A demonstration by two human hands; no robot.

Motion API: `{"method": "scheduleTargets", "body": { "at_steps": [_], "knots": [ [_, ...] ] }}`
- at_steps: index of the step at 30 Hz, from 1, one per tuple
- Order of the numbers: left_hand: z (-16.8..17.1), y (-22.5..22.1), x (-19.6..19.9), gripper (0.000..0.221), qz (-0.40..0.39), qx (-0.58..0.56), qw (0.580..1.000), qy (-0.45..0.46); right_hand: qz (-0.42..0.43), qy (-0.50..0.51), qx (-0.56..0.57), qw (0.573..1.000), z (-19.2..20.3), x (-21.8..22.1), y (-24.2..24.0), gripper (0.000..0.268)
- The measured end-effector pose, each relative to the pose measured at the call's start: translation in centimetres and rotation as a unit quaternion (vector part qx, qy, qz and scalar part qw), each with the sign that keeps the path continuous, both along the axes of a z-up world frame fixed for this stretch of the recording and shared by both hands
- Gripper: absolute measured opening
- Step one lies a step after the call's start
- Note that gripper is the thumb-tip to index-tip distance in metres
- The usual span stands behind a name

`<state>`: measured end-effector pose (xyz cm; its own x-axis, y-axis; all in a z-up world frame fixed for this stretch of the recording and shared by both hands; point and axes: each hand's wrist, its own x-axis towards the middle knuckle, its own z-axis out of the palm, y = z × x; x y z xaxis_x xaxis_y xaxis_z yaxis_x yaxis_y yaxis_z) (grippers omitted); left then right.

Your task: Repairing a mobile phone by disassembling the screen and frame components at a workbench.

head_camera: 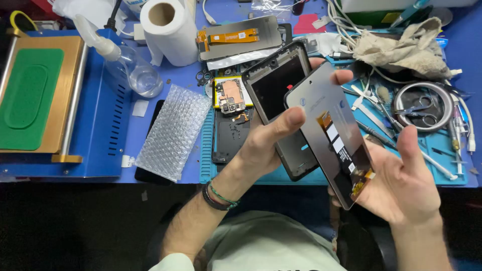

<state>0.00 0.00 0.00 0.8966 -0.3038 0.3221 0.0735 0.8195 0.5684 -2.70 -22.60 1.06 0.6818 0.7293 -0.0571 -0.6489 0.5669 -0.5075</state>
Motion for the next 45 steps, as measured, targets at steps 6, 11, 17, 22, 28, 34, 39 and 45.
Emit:
{"method": "scheduleTargets", "body": {
  "at_steps": [6, 11, 17, 22, 28, 34, 39, 45],
  "knots": [
    [-1.2, 0.6, 1.0, 0.086, -0.054, 0.002, 0.998, -0.025, 0.072, 0.003, 0.125, 0.99, -3.1, -2.1, 0.2, 0.094],
    [-2.5, 0.4, 0.7, 0.086, 0.031, 0.055, 0.997, -0.032, 0.014, -0.042, 0.078, 0.996, -1.5, -2.8, 1.5, 0.073],
    [-1.2, 0.4, 1.7, 0.084, 0.097, -0.083, 0.986, 0.104, -0.164, -0.16, -0.051, 0.972, 0.0, -3.3, -0.4, 0.059],
    [0.0, 0.9, 1.8, 0.086, 0.235, -0.044, 0.951, 0.198, -0.215, -0.296, -0.379, 0.85, 1.6, -1.4, -0.5, 0.1],
    [-1.2, 0.9, 2.2, 0.076, 0.285, -0.044, 0.95, 0.118, -0.225, -0.368, -0.414, 0.802, 2.6, -0.2, 1.1, 0.087],
    [-1.3, 0.7, 2.0, 0.074, 0.314, -0.017, 0.943, 0.107, -0.219, -0.397, -0.432, 0.78, 1.2, 0.3, 0.8, 0.074],
    [-1.1, 0.3, 1.7, 0.069, 0.313, 0.005, 0.948, 0.056, -0.182, -0.419, -0.451, 0.767, 0.9, 0.7, 0.6, 0.082],
    [-1.7, -0.2, 1.9, 0.067, 0.318, 0.124, 0.94, 0.029, -0.166, -0.449, -0.443, 0.758, 0.6, 0.9, -0.1, 0.083]
  ]
}}
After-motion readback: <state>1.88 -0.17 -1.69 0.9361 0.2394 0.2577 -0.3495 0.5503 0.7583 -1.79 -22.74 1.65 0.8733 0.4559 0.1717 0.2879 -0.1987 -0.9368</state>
